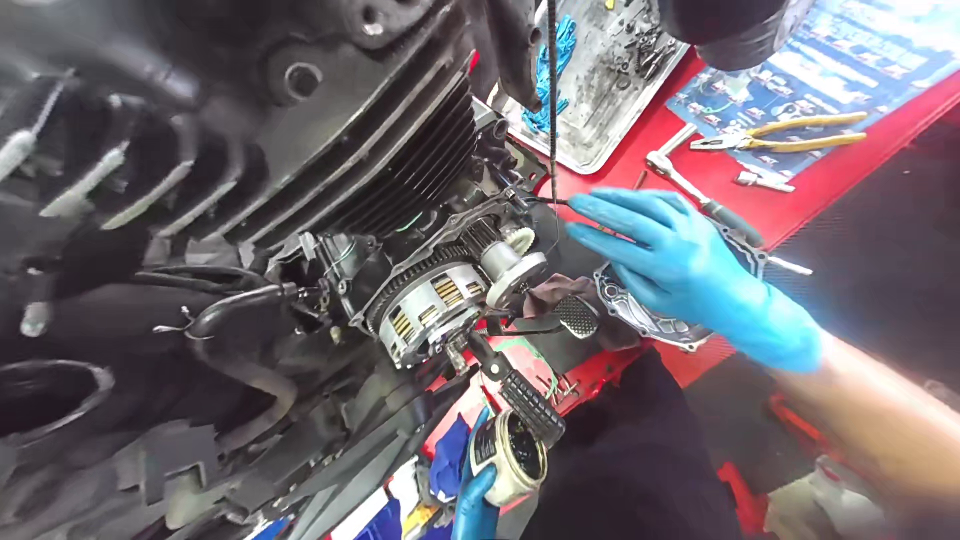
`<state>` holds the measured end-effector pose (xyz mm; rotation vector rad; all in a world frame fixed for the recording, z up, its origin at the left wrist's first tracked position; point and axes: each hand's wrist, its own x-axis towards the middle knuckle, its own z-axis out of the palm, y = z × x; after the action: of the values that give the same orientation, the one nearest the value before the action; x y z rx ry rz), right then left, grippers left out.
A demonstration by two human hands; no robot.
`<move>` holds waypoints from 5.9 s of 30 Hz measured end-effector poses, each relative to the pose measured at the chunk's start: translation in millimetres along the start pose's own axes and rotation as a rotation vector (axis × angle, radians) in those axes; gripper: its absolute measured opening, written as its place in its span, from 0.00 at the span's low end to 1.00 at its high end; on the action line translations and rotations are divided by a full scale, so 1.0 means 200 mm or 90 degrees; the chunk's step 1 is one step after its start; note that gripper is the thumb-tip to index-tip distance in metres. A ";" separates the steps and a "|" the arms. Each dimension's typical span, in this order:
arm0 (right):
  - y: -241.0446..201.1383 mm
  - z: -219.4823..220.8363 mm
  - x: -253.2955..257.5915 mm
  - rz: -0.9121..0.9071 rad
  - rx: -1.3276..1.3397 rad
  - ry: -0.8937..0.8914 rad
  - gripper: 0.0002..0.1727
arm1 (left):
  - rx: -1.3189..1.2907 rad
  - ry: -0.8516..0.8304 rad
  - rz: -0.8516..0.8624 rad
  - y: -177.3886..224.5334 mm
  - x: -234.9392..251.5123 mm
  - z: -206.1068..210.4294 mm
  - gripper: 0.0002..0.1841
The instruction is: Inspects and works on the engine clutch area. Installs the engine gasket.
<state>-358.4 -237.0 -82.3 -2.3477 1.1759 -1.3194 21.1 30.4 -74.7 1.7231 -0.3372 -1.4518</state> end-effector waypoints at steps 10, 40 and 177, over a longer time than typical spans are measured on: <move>-0.87 0.06 -0.37 0.123 0.590 -0.379 0.14 | -0.024 -0.263 0.124 0.11 0.03 -0.13 0.49; -1.14 0.37 0.05 0.135 0.519 -0.018 0.29 | -0.188 -0.273 0.239 0.14 -0.13 -0.43 0.48; -0.61 0.26 0.40 0.326 -0.219 0.053 0.55 | -0.313 -0.021 0.195 -0.06 -0.25 -0.66 0.32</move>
<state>-227.3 -223.9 0.7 -1.9848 1.9966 -1.1060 123.7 126.5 -51.6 1.1967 -0.2252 -1.2145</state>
